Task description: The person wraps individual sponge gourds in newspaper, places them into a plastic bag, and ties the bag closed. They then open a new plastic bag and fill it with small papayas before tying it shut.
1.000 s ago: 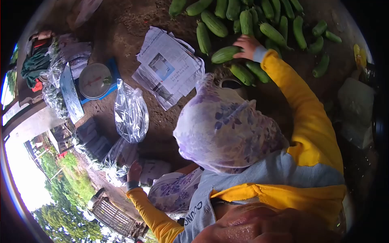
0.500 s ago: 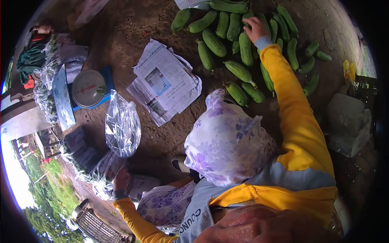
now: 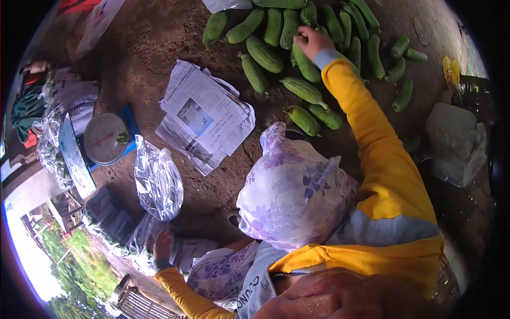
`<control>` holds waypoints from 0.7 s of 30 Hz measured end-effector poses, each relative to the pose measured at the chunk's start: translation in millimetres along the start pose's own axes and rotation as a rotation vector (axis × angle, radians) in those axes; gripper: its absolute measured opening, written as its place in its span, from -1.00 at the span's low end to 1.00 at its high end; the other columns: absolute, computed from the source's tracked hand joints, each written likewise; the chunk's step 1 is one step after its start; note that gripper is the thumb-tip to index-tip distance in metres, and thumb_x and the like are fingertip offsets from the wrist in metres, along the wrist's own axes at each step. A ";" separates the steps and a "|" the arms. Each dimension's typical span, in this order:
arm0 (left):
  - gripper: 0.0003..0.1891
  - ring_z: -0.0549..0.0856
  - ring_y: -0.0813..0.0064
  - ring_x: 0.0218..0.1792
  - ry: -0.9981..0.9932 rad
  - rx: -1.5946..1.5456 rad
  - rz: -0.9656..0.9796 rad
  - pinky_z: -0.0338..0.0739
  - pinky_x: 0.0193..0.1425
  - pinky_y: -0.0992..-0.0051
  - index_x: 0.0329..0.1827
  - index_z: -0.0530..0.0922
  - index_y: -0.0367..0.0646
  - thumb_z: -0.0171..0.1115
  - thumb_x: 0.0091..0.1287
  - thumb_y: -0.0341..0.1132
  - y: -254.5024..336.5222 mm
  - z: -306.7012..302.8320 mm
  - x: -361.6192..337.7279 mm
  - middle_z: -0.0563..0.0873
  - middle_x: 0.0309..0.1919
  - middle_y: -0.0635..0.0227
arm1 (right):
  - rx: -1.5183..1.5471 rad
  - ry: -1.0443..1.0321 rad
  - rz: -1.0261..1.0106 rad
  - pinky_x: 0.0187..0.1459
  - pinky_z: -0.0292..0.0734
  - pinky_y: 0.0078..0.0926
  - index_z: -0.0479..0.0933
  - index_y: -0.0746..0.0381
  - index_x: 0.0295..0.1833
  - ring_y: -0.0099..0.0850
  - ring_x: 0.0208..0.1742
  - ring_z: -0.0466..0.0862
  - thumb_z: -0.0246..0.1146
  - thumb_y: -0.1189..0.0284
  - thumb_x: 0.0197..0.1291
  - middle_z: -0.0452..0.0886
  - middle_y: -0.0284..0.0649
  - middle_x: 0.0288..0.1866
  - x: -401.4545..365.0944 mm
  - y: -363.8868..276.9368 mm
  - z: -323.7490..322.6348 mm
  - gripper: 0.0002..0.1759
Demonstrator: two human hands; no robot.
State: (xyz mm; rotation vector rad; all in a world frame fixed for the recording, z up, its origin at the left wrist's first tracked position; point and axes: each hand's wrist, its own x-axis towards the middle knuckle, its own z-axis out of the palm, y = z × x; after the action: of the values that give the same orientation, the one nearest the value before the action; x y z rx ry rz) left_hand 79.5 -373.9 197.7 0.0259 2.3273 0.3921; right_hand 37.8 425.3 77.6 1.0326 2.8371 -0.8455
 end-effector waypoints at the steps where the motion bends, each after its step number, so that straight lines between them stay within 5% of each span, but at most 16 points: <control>1: -0.59 0.63 0.36 -0.09 -0.006 0.020 0.046 0.51 -0.01 0.43 0.10 0.45 -0.14 0.18 0.17 -0.28 3.6 -2.2 2.1 0.63 -0.06 0.31 | 0.079 0.094 -0.009 0.05 0.43 -0.23 0.45 0.01 0.06 -0.17 0.15 0.45 0.21 0.04 0.05 0.43 -0.17 0.16 10.0 -1.0 -11.0 -0.52; 3: -0.54 0.64 0.38 -0.11 -0.007 0.039 0.117 0.51 -0.03 0.44 0.15 0.41 -0.14 0.18 0.16 -0.28 -19.6 -0.8 14.9 0.65 -0.09 0.31 | -0.158 0.399 0.002 0.06 0.43 -0.25 0.40 -0.03 0.12 -0.13 0.11 0.48 0.27 -0.03 -0.06 0.45 -0.15 0.14 43.0 5.0 -17.1 -0.39; 6: -0.52 0.65 0.38 -0.12 0.016 0.025 0.072 0.51 -0.05 0.45 0.17 0.38 -0.14 0.19 0.16 -0.29 -18.9 -0.7 18.6 0.66 -0.11 0.29 | -0.153 0.248 0.288 0.14 0.37 -0.22 0.24 -0.03 0.28 -0.14 0.19 0.43 0.27 -0.16 -0.13 0.38 -0.05 0.22 110.9 34.0 5.6 -0.14; 9: -0.53 0.65 0.36 -0.12 0.047 -0.028 -0.009 0.52 -0.05 0.44 0.16 0.39 -0.14 0.18 0.16 -0.29 10.4 -5.1 5.9 0.66 -0.11 0.28 | -0.147 0.206 0.315 0.20 0.33 -0.24 0.15 0.04 0.34 -0.14 0.23 0.40 0.31 -0.21 -0.25 0.37 -0.04 0.23 124.9 49.9 24.6 0.03; 13: -0.55 0.64 0.36 -0.11 0.041 0.197 0.183 0.51 -0.04 0.44 0.15 0.40 -0.14 0.17 0.17 -0.29 -14.7 -2.5 -0.3 0.65 -0.10 0.28 | 0.220 0.177 0.171 0.19 0.33 -0.34 0.15 0.19 0.32 -0.16 0.21 0.41 0.38 -0.08 -0.27 0.37 -0.02 0.22 136.1 86.3 15.9 0.05; 15: -0.55 0.64 0.35 -0.11 0.029 0.044 0.084 0.51 -0.04 0.44 0.15 0.40 -0.15 0.17 0.16 -0.30 -22.3 0.3 -3.5 0.66 -0.11 0.28 | 0.675 0.174 0.217 0.15 0.35 -0.27 0.21 0.22 0.29 -0.18 0.19 0.43 0.35 0.08 -0.16 0.40 -0.07 0.20 115.9 95.7 -0.3 -0.11; 19: -0.55 0.64 0.36 -0.09 0.026 0.095 0.191 0.51 -0.03 0.45 0.14 0.40 -0.16 0.18 0.15 -0.31 -44.2 4.9 3.8 0.66 -0.10 0.28 | 1.458 0.016 0.191 0.08 0.38 -0.21 0.26 0.24 0.27 -0.25 0.19 0.44 0.21 0.40 0.06 0.42 -0.17 0.17 24.2 159.3 -46.8 -0.39; 21: -0.54 0.63 0.38 -0.07 -0.007 0.104 0.164 0.51 -0.02 0.45 0.15 0.39 -0.16 0.18 0.16 -0.31 -34.9 3.2 10.9 0.64 -0.06 0.29 | 1.503 0.101 0.171 0.08 0.40 -0.24 0.26 0.28 0.26 -0.27 0.19 0.43 0.17 0.46 0.10 0.40 -0.16 0.18 -59.6 197.2 -70.8 -0.43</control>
State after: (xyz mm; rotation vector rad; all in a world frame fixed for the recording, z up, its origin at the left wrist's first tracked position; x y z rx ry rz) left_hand 77.5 -404.8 178.0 0.2696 2.3442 0.3511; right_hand 214.5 550.3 53.2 1.2120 1.6760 -2.9851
